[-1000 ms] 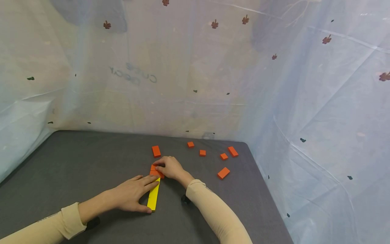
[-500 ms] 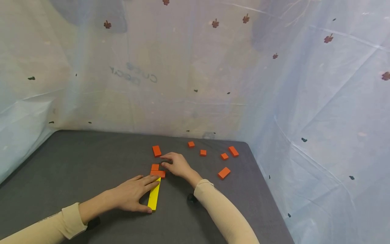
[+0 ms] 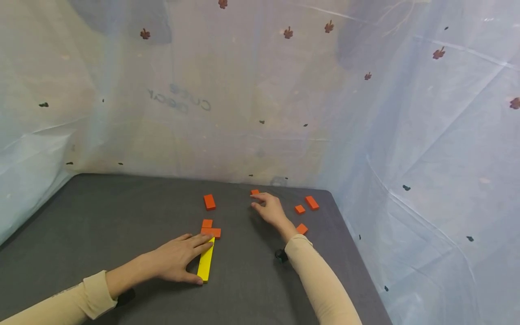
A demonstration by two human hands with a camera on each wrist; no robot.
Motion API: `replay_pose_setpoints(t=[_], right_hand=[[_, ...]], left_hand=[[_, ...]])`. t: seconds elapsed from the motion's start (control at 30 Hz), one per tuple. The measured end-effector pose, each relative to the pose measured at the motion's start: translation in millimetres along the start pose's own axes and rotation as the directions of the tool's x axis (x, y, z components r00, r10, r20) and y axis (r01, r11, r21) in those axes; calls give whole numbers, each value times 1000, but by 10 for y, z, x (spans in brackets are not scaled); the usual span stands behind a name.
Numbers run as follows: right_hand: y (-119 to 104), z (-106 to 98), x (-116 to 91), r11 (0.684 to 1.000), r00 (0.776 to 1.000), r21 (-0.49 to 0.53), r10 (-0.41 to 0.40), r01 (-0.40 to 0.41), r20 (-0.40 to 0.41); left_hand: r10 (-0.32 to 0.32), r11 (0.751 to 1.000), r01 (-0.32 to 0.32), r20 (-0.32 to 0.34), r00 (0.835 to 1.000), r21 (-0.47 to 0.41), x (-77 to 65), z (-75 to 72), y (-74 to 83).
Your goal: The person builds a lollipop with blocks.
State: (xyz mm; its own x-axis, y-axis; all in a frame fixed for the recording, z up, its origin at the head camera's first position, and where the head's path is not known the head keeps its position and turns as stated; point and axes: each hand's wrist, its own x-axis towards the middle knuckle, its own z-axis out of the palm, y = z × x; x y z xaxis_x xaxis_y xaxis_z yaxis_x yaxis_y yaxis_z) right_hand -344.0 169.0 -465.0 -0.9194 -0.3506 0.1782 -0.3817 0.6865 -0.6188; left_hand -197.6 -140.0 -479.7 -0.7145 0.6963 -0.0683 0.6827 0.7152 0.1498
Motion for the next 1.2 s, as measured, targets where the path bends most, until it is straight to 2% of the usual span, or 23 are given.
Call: replay_pose_setpoints(t=[0.23, 0.4, 0.57, 0.83, 1.2], right_hand=[[299, -186, 3, 992, 993, -68, 106, -109, -49], [456, -238, 23, 976, 986, -138, 165, -168, -34], [555, -256, 16, 965, 979, -166, 206, -203, -1], [634, -241, -15, 959, 983, -220, 184, -179, 5], [634, -192, -24, 961, 985, -216, 172, -172, -19]], left_hand=[[4, 1000, -4, -2, 1000, -2, -3, -13, 3], [13, 1000, -13, -10, 1000, 1, -1, 0, -14], [23, 1000, -23, -20, 1000, 7, -4, 13, -11], [3, 1000, -3, -9, 1000, 4, 5, 1, 16], [8, 1000, -8, -15, 1000, 9, -7, -20, 19]])
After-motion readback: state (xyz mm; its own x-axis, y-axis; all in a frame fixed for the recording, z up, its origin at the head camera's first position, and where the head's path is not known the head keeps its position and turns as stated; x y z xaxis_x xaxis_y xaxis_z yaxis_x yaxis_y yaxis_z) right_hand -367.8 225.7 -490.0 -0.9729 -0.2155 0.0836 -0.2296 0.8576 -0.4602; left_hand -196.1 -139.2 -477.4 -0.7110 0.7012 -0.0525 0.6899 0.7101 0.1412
